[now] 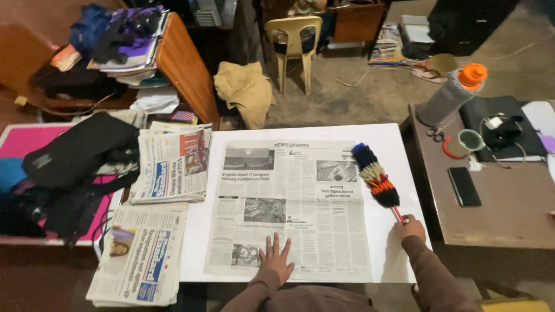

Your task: The person uses a colorful feather duster to wipe the surface of a newspaper spread open on a white table. They turn the pages of the newspaper multiple times to dust different sections, including sports, opinion, and business pages, while standing in a cluttered room.

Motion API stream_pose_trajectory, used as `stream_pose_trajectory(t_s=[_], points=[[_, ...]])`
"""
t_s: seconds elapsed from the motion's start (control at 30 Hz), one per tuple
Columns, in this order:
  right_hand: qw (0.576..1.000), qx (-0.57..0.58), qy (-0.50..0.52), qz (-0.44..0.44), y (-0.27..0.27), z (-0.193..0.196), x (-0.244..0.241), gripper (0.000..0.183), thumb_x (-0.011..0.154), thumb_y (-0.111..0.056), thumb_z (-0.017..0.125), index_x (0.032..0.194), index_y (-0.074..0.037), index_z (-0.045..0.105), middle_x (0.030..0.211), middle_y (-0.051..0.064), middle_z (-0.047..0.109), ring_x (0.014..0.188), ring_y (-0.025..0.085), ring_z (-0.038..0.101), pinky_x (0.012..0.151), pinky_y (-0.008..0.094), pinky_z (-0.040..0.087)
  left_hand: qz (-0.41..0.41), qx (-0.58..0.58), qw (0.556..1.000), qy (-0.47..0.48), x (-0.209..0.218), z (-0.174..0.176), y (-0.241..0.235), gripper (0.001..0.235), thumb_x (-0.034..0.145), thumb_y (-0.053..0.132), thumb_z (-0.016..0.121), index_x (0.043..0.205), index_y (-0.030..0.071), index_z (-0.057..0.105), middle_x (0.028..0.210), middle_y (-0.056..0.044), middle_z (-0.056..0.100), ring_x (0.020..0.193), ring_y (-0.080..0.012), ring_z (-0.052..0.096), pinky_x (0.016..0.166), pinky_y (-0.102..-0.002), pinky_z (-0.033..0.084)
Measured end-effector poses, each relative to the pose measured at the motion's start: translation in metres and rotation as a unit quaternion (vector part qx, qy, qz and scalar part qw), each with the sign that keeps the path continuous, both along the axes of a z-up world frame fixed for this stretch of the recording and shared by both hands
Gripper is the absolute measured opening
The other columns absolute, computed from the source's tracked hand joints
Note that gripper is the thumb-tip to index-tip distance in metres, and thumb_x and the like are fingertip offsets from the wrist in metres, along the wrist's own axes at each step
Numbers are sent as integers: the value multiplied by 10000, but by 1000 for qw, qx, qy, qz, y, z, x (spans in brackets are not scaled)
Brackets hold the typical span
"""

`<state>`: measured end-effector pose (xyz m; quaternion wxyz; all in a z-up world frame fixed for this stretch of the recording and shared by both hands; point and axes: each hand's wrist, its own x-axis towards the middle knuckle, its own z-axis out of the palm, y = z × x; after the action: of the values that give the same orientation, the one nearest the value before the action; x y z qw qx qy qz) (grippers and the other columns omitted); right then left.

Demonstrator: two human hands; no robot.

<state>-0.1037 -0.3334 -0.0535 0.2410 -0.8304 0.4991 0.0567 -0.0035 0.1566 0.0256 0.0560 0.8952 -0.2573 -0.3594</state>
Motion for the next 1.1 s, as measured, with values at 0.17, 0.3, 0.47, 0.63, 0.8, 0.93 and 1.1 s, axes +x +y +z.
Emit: stream_pose_trajectory(t_s=[0.17,0.3,0.47,0.63,0.8,0.93,1.1], points=[[999,-2,-16,30,2,-8,17,395,916,-320,743,1229,-81,713,1095,195,763,1007,371,733,910,463,576,23,19,1000,-4,-1,0,-8,877,1010,530,548,1674,304,21,1700,-187,-224,1556,-472,-174,1207,-733,43],[997,12,-59,51,-2,-40,25,342,984,-330,659,1213,-78,694,1087,214,753,1017,406,702,911,481,546,24,26,999,3,-1,5,-9,877,1002,517,560,1668,330,22,1709,-162,-217,1565,-456,-171,1212,-722,48],[972,51,-208,98,55,-18,46,356,1060,-353,546,1247,-80,678,1061,204,745,953,371,714,857,455,542,41,-8,999,-19,0,-9,-7,870,972,479,618,1658,308,112,1713,-155,-149,1559,-443,-117,1216,-696,60],[916,172,-167,322,164,31,49,371,1020,-350,536,1265,-136,714,936,160,762,771,311,708,770,402,566,4,-72,979,-193,-32,-44,9,693,966,475,658,1535,150,432,1599,-146,327,1519,-379,237,1248,-670,182],[854,78,46,513,205,41,84,359,936,-500,620,1126,-228,755,951,67,789,899,298,728,802,429,567,-69,-118,982,-132,-43,-86,42,703,966,446,692,1474,18,464,1457,-256,404,1352,-449,349,1125,-569,371],[910,59,15,409,186,17,142,369,951,-520,621,1156,-246,759,962,102,781,912,324,727,818,462,551,-115,-60,982,-134,-45,-61,42,724,974,438,670,1514,16,436,1465,-282,396,1311,-458,373,1092,-604,384],[965,21,-122,231,202,11,184,386,1072,-487,643,1175,-142,783,956,180,769,885,361,730,832,456,572,-49,-148,986,-57,-43,-45,44,699,928,358,688,1509,55,447,1540,-256,323,1416,-462,295,1157,-627,335]])
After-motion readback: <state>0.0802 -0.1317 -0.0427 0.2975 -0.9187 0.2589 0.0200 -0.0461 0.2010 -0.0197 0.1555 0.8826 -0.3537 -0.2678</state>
